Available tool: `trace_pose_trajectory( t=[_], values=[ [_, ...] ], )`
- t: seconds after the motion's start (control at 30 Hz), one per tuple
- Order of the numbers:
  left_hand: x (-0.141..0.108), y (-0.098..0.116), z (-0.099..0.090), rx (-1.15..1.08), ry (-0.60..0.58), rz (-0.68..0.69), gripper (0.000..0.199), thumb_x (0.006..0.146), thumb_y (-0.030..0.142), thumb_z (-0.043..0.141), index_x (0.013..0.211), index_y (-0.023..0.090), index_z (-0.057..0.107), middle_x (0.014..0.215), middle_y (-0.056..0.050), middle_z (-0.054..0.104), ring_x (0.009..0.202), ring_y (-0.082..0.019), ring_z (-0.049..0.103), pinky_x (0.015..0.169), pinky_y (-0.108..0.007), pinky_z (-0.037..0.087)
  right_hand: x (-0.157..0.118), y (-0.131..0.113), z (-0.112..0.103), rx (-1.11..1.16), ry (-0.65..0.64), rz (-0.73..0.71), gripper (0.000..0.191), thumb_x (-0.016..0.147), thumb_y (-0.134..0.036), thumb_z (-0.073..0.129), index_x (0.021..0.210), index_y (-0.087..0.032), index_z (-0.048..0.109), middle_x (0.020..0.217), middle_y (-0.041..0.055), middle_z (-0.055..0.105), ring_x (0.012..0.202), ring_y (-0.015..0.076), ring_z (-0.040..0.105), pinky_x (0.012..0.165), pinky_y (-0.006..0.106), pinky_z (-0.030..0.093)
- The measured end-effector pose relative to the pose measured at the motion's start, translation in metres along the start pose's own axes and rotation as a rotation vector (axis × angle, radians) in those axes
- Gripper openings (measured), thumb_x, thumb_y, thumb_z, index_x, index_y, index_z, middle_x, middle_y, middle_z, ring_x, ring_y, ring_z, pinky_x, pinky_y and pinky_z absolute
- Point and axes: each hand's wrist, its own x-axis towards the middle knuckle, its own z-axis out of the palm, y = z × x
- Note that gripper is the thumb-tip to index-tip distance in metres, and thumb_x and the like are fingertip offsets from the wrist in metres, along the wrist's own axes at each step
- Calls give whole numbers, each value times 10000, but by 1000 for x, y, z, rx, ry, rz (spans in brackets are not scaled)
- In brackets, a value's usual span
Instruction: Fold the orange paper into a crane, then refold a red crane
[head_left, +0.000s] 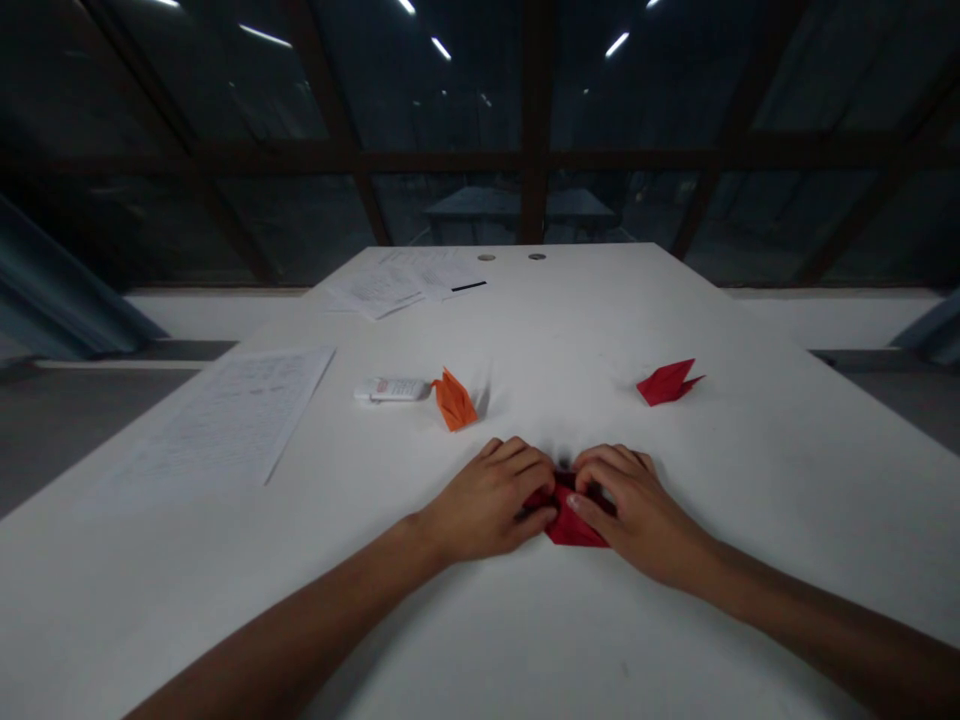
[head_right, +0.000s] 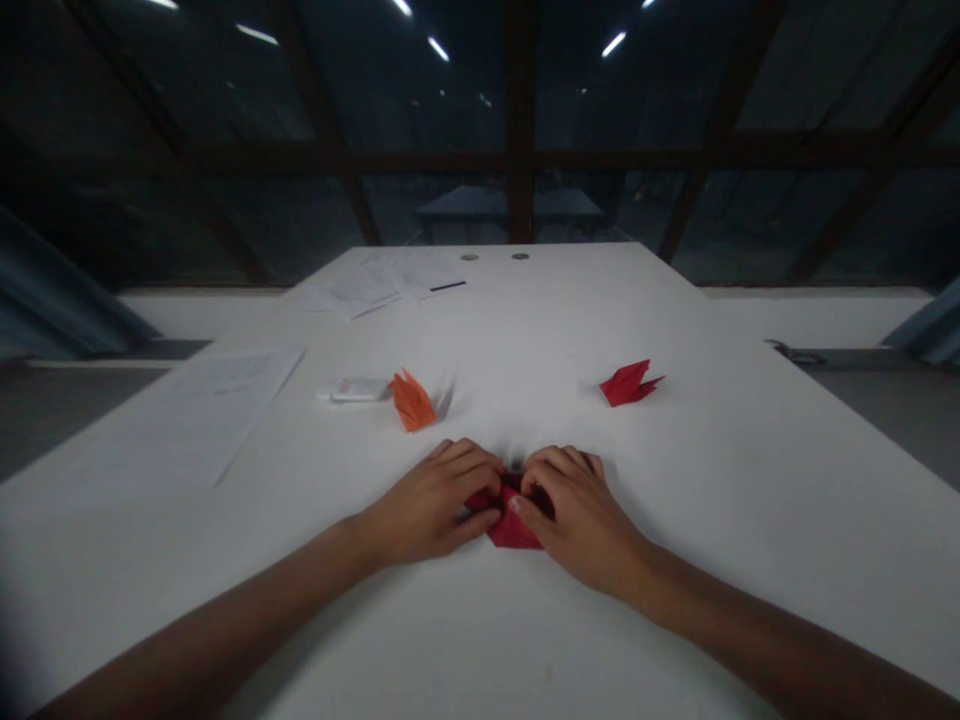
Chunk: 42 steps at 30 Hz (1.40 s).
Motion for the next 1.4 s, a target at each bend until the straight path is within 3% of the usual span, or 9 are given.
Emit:
trace_pose_trajectory(
  t=[0.27,0.43,0.6,0.7,0.77,0.93,1.07,1.23,1.4],
  values=[
    [-2,-1,5,-42,73,-56,502,910,360,702,1343,218,492,1303,-76,639,1172,-266,574,1013,-420,430,-5,0,2,-12,18,-34,80,961,-180,604,919,-245,625,1175,58,654,1110,250,631,955,478,478],
    [-1,-4,4,-32,156,-142,746,799,383,824,1419,243,435,1199,-65,694,1068,-281,617,955,-446,457,-9,2,7,89,92,-149,113,984,-173,597,937,-250,666,1364,66,561,1115,208,657,1011,413,535],
    [-2,-6,7,17,257,-48,535,848,369,790,1300,244,533,1022,-44,715,923,-237,652,857,-387,467,-10,5,9,93,221,-265,193,979,-175,595,1106,-289,684,1347,77,573,1222,248,617,1063,445,529],
    [-3,-6,10,38,317,43,447,885,334,756,1261,220,542,986,-46,716,880,-218,656,806,-349,469,-7,4,8,217,227,-90,513,910,-192,669,1390,-293,518,1369,99,587,1124,238,669,987,429,580],
    [-4,-7,11,34,349,65,439,894,309,748,1260,213,527,966,-40,716,849,-204,654,771,-326,471,-4,3,7,303,176,55,594,864,-197,706,1407,-280,480,1313,85,638,1023,219,700,918,401,603],
    [-4,-11,12,69,393,103,340,941,305,695,1221,215,524,910,-22,713,802,-185,654,745,-321,468,-2,-2,2,282,54,83,153,916,-203,651,1056,-265,650,982,-4,739,873,183,703,835,340,566],
    [-3,-9,12,100,364,125,299,961,331,670,1196,199,542,900,-34,720,794,-190,663,727,-326,466,-5,-2,2,180,129,-9,117,914,-121,619,926,-237,624,871,-9,714,768,166,666,740,315,536],
    [-4,-4,8,184,370,195,224,969,160,576,1190,190,557,892,-36,724,803,-190,646,726,-337,441,-8,5,6,9,277,-355,175,918,-50,580,930,-221,614,931,31,737,874,203,663,856,389,525],
    [-6,-2,4,232,211,196,354,940,88,503,1274,197,543,1029,-67,725,906,-215,621,795,-362,448,-11,7,10,-224,189,-500,205,945,-47,528,955,-211,652,917,47,720,920,232,644,881,419,510]
  ],
)
